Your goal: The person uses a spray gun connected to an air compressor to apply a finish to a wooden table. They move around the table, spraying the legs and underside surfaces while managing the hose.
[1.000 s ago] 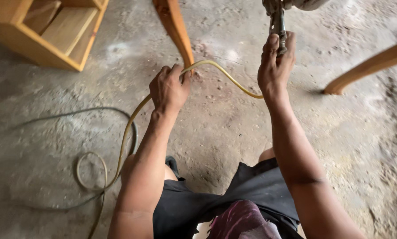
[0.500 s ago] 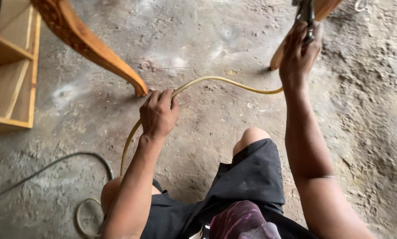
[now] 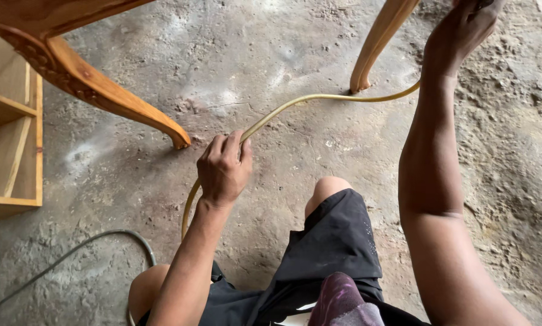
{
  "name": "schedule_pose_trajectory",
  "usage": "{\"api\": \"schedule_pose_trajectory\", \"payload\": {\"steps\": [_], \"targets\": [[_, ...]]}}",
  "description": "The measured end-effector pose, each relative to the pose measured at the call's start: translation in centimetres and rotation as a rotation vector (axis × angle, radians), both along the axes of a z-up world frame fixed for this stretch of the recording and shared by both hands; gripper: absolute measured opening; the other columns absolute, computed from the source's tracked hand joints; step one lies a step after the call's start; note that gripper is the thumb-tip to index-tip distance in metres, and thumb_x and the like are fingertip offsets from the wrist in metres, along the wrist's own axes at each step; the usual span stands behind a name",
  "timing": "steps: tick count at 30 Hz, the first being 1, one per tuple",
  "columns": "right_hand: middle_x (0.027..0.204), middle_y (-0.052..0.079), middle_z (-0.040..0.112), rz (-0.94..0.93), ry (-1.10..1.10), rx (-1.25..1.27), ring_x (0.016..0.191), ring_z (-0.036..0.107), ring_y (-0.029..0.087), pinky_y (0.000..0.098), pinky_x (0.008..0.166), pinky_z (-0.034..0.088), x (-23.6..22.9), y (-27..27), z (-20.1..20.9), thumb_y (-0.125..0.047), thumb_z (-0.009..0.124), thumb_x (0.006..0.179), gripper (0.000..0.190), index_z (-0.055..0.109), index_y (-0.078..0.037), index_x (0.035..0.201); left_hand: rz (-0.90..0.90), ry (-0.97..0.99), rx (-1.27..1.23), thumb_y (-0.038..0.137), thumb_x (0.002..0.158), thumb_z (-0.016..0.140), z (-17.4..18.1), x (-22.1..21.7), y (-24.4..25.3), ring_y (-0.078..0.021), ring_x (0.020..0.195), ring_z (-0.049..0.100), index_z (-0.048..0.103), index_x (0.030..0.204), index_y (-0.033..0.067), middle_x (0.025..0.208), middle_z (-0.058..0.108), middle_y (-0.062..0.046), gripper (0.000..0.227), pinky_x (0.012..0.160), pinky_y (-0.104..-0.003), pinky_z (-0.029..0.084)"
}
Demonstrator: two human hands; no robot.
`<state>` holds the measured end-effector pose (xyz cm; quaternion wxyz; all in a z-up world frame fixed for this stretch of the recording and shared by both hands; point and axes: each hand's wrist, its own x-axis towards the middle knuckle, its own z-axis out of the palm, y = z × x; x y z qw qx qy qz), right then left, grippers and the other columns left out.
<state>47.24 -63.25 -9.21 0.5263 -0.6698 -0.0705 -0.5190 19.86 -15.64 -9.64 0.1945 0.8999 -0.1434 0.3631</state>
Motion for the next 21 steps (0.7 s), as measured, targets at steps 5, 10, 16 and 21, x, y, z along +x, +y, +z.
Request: {"api": "schedule_pose_trajectory", "payload": {"steps": [5,10,16,21], "targets": [[0.083,0.006,0.064,0.109,0.065,0.062,0.058,0.044,0.010,0.0277,0.056,0.039,-1.5,7.8,-1.3,-0.047,0.045,0.115,0.047,0.063,-0.006,0.131,0.122,-0.019,0.003,0.016,0.095,0.077,1.0,-1.6,3.6,-0.0168,0.065,0.063,0.075,0.112,0.0041,0.081,0.068,-0.007,0.021,0.053,-0.030,0.050],[0.080,0.004,0.060,0.468,0.021,0.274,0.058,0.046,0.011,0.0255,0.054,0.039,-4.5,21.9,-6.7,-0.045,0.048,0.113,0.038,0.054,-0.008,0.119,0.268,0.234,-0.065,0.015,0.096,0.077,1.9,-2.9,9.1,-0.0223,0.060,0.066,0.076,0.113,0.0027,0.081,0.070,-0.009,0.021,0.048,-0.035,0.051],[0.091,-0.001,0.054,0.820,0.033,0.484,0.078,0.047,0.005,0.0214,0.068,0.039,-7.5,37.3,-10.9,-0.035,0.053,0.111,0.032,0.047,-0.008,0.127,0.443,0.044,-0.061,0.015,0.086,0.081,2.4,-4.8,14.4,-0.0368,0.078,0.069,0.076,0.099,0.0098,0.088,0.071,-0.013,0.014,0.065,-0.047,0.053],[0.096,0.003,0.055,0.710,0.066,0.076,0.082,0.050,0.011,0.0273,0.074,0.043,-10.8,46.4,-11.3,-0.049,0.047,0.112,0.047,0.049,-0.006,0.131,0.575,0.080,-0.057,0.015,0.085,0.081,2.4,-6.0,17.9,-0.0368,0.077,0.069,0.076,0.096,0.0093,0.089,0.071,-0.014,0.014,0.063,-0.047,0.052]]}}
